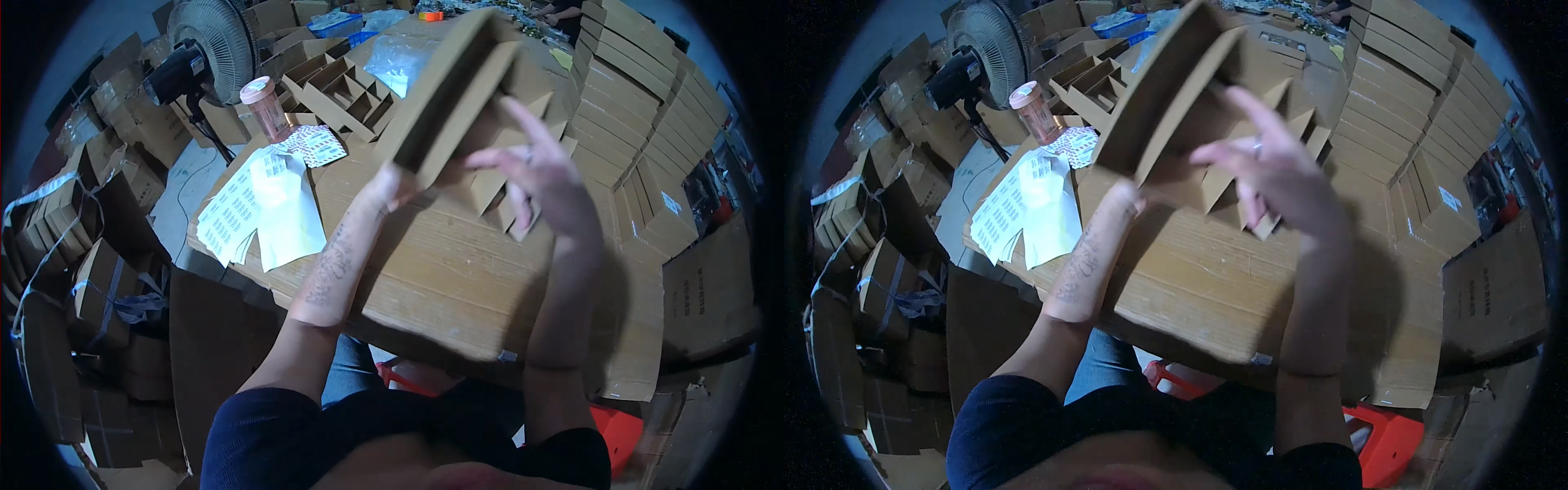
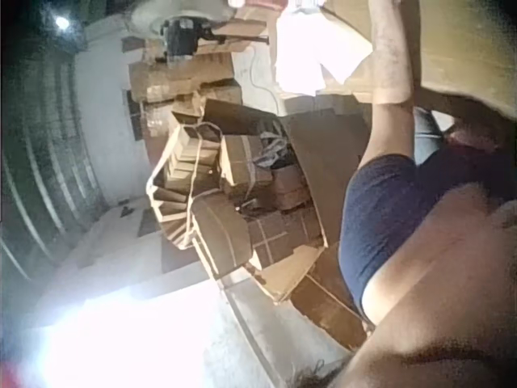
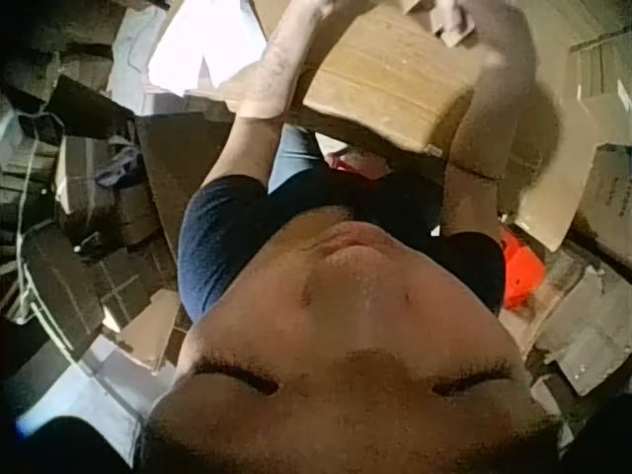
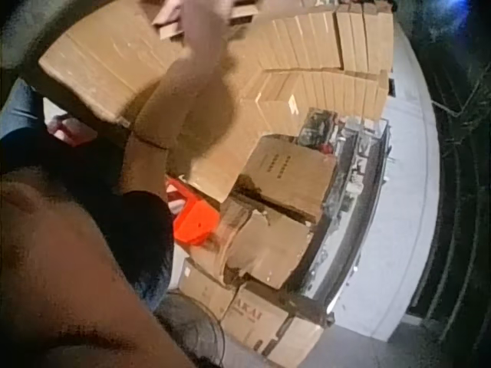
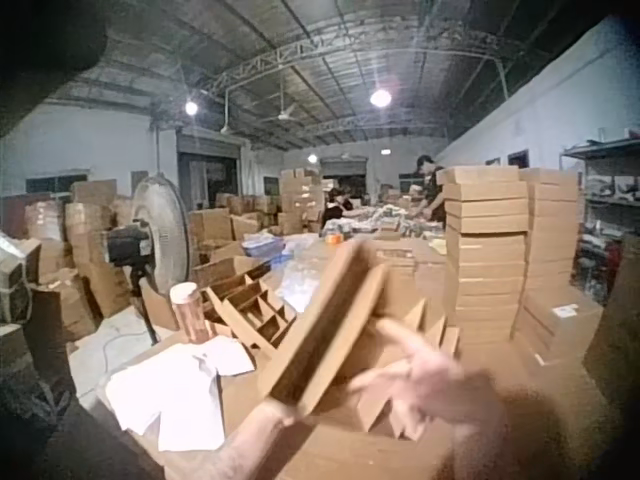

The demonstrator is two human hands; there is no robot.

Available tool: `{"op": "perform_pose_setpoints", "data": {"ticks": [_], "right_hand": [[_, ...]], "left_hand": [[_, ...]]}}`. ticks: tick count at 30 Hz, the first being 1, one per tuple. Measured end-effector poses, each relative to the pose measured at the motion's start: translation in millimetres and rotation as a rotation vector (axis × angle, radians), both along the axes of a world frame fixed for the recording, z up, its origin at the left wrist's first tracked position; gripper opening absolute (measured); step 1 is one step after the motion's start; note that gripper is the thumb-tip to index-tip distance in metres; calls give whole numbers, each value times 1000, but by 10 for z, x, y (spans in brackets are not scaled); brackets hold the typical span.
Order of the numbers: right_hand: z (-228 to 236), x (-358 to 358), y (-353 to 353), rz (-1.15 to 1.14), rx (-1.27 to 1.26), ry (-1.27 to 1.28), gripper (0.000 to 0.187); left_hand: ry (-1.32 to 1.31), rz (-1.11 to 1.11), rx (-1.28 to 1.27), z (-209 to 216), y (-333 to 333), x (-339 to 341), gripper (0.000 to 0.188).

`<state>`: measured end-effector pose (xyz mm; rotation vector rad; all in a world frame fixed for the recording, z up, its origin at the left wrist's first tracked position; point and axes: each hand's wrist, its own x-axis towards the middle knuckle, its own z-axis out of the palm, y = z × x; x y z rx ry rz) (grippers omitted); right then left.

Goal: Applying labels and stickers to cardboard boxes for shipping or organization.

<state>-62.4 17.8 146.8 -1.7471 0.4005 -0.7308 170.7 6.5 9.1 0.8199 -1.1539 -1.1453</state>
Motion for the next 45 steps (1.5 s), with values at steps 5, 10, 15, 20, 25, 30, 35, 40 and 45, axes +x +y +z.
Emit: {"op": "perform_pose_setpoints", "data": {"ticks": [5, 10, 15, 20, 25, 30, 35, 40, 45], "right_hand": [[-141, 190, 157, 56, -125, 186, 72], [-419, 529, 40, -36, -289, 418, 67], [-897, 730, -92, -202, -714, 638, 72], [-920, 786, 141, 3, -669, 967, 86], [-884, 650, 239, -34, -780, 964, 85], [-349, 454, 419, 170, -746, 409, 39], [-113, 235, 349, -179, -823, 70, 32], [-109, 259, 12, -807, -1282, 21, 50], [-140, 438, 50, -692, -1313, 235, 63]], "left_hand": [[86, 68, -12, 19, 16, 105, 93], [186, 203, -28, 126, 154, 342, 93], [184, 228, -141, 84, 129, 579, 89], [-99, 387, -280, 44, 92, 640, 61], [-28, 380, -239, 143, 141, 541, 56], [18, 273, -238, 63, 109, 607, 57], [-24, 280, -191, 47, 91, 537, 50], [4, 240, -254, 47, 88, 472, 50], [-155, 115, -228, 61, 247, 637, 59]]}}
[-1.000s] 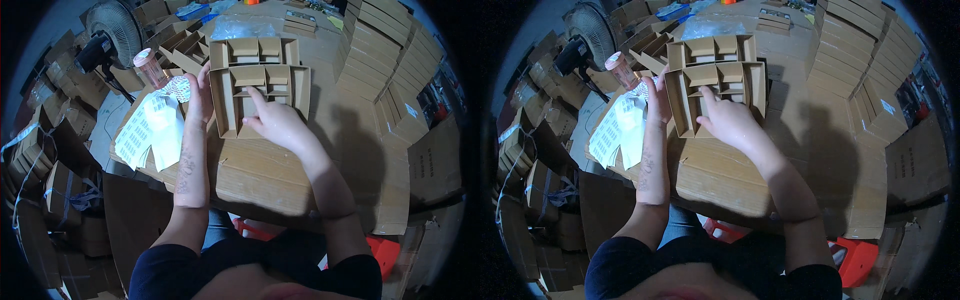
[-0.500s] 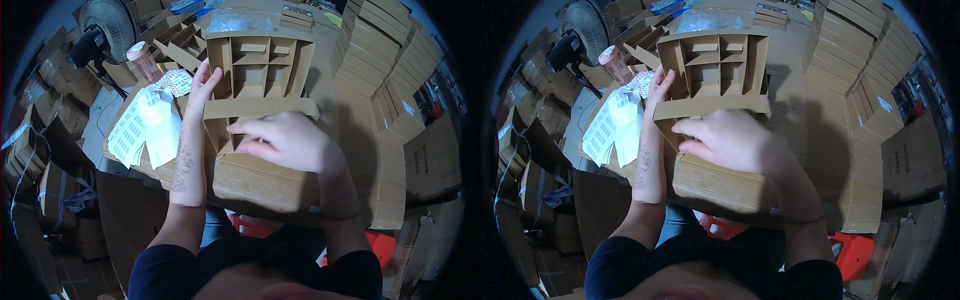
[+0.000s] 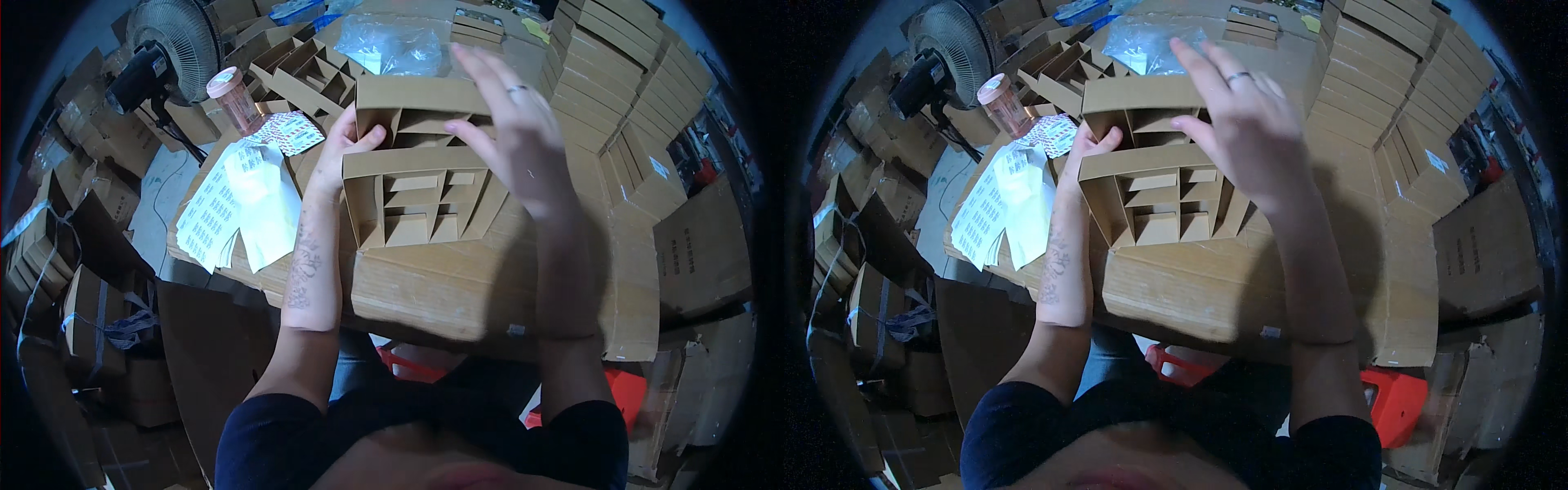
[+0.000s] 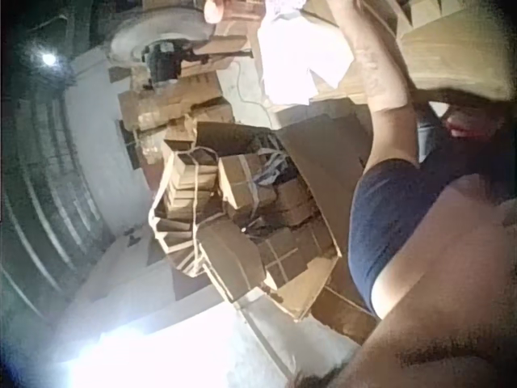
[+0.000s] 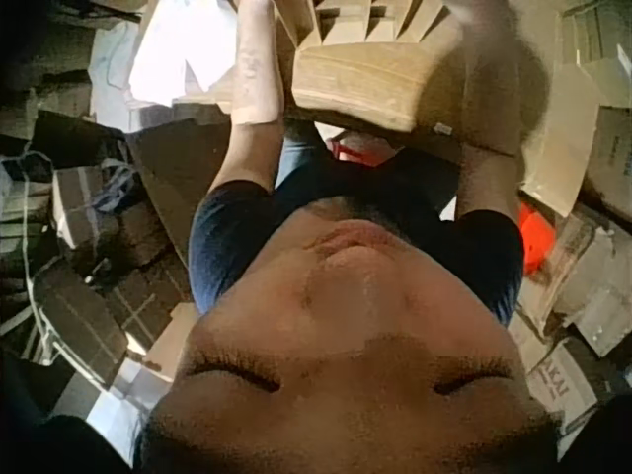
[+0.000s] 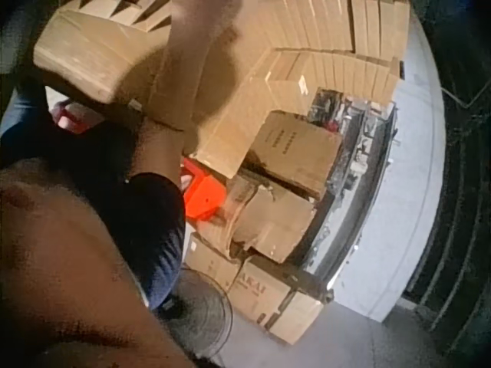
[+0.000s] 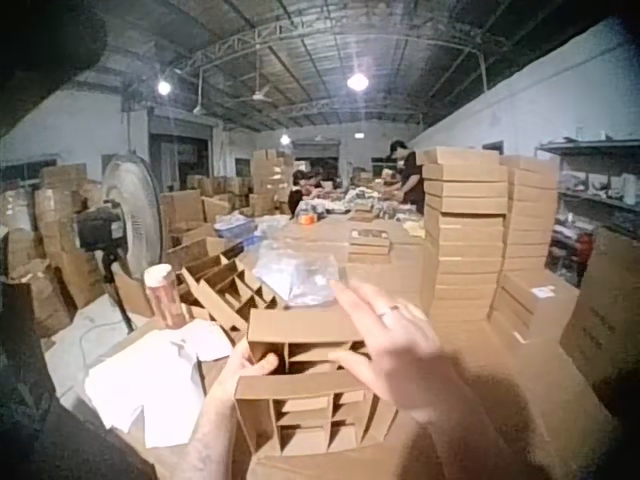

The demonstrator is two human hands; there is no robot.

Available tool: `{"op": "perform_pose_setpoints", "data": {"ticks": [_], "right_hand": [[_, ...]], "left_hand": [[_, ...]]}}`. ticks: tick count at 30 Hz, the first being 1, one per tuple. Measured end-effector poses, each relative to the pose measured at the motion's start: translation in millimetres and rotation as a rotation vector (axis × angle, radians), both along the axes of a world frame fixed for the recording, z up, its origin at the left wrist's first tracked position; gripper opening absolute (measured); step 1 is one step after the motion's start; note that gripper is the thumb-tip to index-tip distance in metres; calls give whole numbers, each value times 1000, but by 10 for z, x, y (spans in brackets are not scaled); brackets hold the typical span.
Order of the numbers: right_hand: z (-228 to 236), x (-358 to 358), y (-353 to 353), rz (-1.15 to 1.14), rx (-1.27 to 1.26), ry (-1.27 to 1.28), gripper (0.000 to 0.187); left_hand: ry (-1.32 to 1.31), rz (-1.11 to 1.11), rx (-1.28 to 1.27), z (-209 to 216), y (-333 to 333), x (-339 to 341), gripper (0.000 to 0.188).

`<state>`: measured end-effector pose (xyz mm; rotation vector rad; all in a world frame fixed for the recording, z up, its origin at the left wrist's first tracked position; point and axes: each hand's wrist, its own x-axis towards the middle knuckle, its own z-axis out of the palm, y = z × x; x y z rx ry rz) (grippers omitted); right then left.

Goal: Applying labels and stickers to cardboard boxes for shipping or organization.

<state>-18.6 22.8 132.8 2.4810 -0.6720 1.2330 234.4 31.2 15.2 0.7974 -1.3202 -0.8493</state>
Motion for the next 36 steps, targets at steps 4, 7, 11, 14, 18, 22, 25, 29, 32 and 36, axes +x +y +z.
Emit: {"op": "perform_pose_setpoints", "data": {"ticks": [4, 7, 11, 14, 18, 22, 25, 29, 32, 36], "right_hand": [[72, -69, -182, -137, 160, 264, 62], [110, -204, -265, -86, 108, 296, 55], [165, -924, 58, -324, -286, -63, 49], [-342, -1559, 491, -514, -104, -137, 49], [-1144, -2132, 1175, -457, 236, 285, 46], [-1077, -2028, 1394, -148, 361, 458, 37], [-853, -1921, 926, -93, 674, 475, 36], [-572, -651, -265, 222, 617, 22, 20], [-733, 224, -1387, 57, 610, 34, 24], [-1113, 792, -2102, -351, 305, 47, 26]], "left_hand": [[273, 52, -383, 501, 345, -128, 76], [-222, 380, -588, 781, 727, -342, 80], [-1231, 481, 213, 966, 864, -830, 75], [-1505, 505, -232, 728, 915, -778, 73], [-1630, 466, -288, 693, 1631, -887, 63], [-1551, 362, -315, 261, 2000, -934, 55], [-1650, 308, -264, -15, 2084, -945, 58], [-1631, 221, -178, -127, 2022, -900, 80], [-1614, 210, -190, -143, 1854, -984, 83], [-1661, 40, -187, -163, 1653, -894, 82]]}}
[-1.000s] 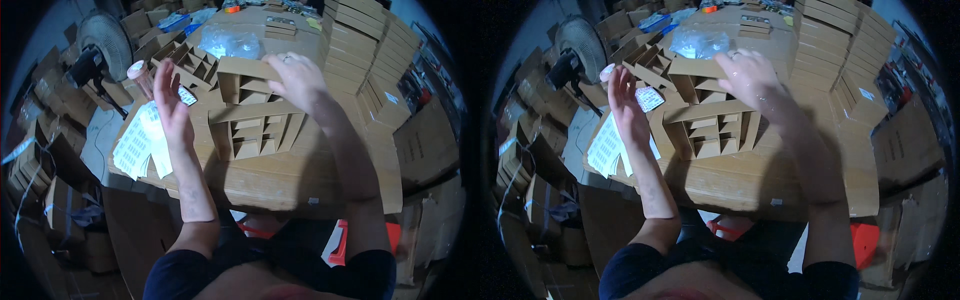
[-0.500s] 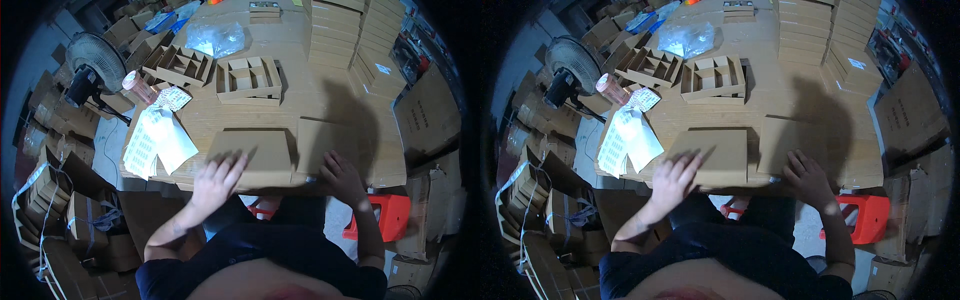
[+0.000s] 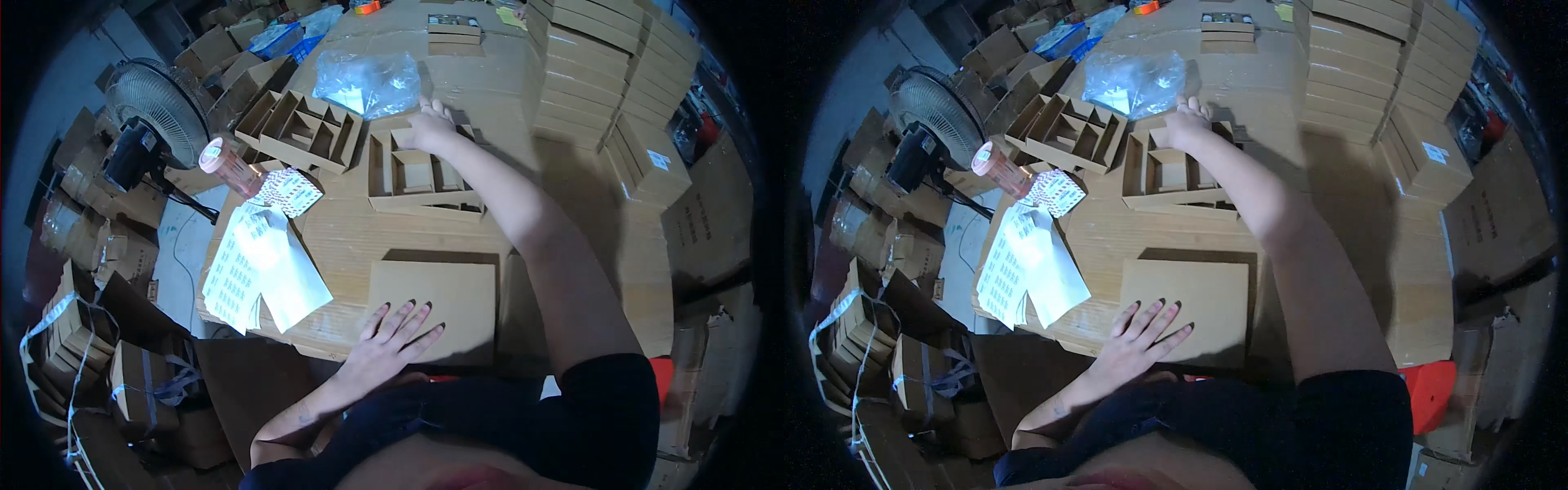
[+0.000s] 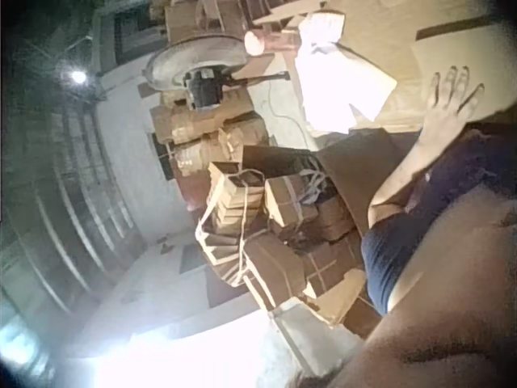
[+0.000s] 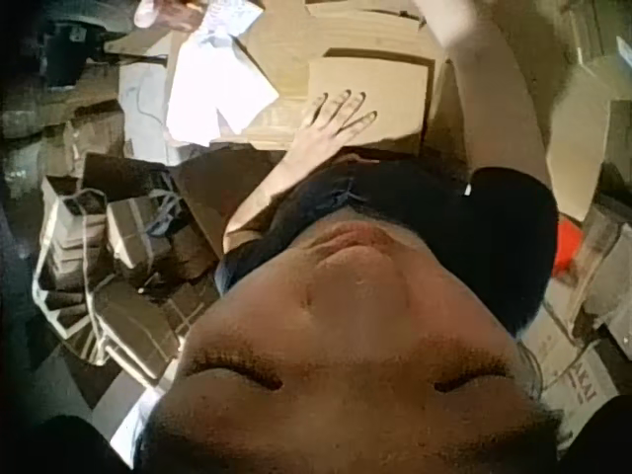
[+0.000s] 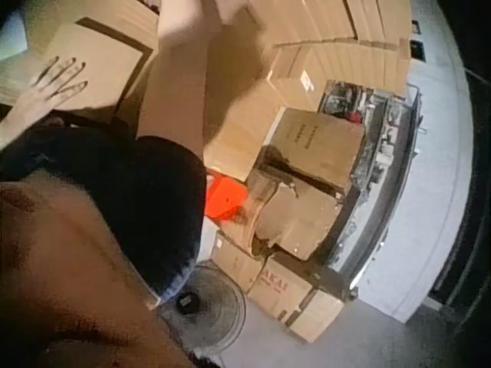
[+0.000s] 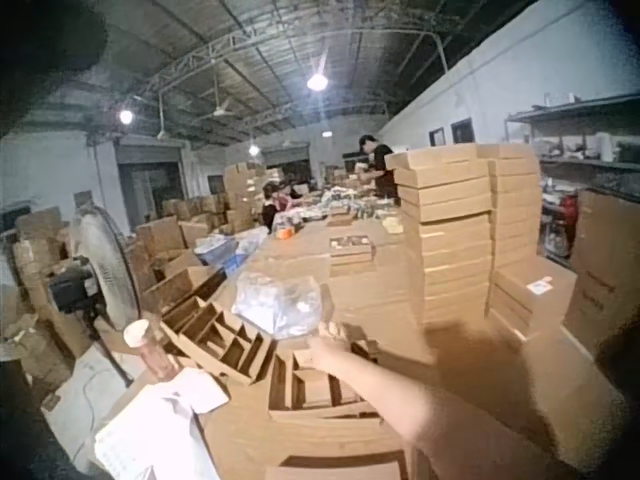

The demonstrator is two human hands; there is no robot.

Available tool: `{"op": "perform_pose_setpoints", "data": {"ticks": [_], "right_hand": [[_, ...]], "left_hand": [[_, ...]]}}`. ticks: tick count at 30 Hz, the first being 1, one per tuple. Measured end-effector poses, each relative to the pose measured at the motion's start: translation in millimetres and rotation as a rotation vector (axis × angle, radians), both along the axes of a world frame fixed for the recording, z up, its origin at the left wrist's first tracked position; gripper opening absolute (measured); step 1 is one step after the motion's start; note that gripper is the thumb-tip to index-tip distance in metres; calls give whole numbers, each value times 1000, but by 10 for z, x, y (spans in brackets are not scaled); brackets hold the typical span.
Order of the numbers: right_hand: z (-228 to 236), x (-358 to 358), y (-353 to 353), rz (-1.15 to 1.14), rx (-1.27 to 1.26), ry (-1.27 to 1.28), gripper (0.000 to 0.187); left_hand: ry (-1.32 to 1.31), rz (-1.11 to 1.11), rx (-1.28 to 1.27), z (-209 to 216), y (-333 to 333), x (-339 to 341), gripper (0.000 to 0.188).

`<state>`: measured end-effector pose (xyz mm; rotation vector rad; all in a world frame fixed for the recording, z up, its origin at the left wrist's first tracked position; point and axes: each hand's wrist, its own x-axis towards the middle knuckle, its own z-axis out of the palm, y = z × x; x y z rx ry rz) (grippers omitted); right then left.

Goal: Applying labels and stickers to cardboard boxes for shipping or organization.

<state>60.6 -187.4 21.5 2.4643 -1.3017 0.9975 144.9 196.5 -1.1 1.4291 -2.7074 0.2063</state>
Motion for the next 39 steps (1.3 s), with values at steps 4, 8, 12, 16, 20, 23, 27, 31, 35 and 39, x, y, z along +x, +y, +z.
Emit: {"op": "perform_pose_setpoints", "data": {"ticks": [4, 8, 12, 16, 20, 23, 27, 31, 35, 39], "right_hand": [[137, -74, -367, 89, 182, 339, 28], [1108, -921, 383, 235, 390, 16, 31], [1314, -2057, 725, 232, -394, 104, 42], [987, -2260, 1316, -28, -87, 337, 50], [246, -2560, 1541, 114, 9, 500, 50], [153, -2632, 1684, 167, 191, 479, 39], [85, -2531, 1182, 78, 611, 205, 42], [-393, -2376, 688, -78, 206, -3, 51], [-355, -2009, 814, -408, 428, 134, 60], [-296, -1840, 905, -381, 491, 157, 67]], "left_hand": [[587, -209, 578, 216, -480, 430, 77], [838, 38, 153, 488, -1351, 787, 66], [556, 59, -244, 329, -2907, 660, 56], [207, 247, 95, 96, -3622, 490, 53], [224, 234, -426, 229, -3552, 438, 13], [400, 119, -745, 598, -3161, 420, 14], [340, -57, -715, 500, -2481, 448, 34], [248, 157, -365, 296, -1592, 300, 49], [266, 168, -226, 205, -1260, 190, 61], [221, 219, -204, 190, -1263, 62, 64]]}}
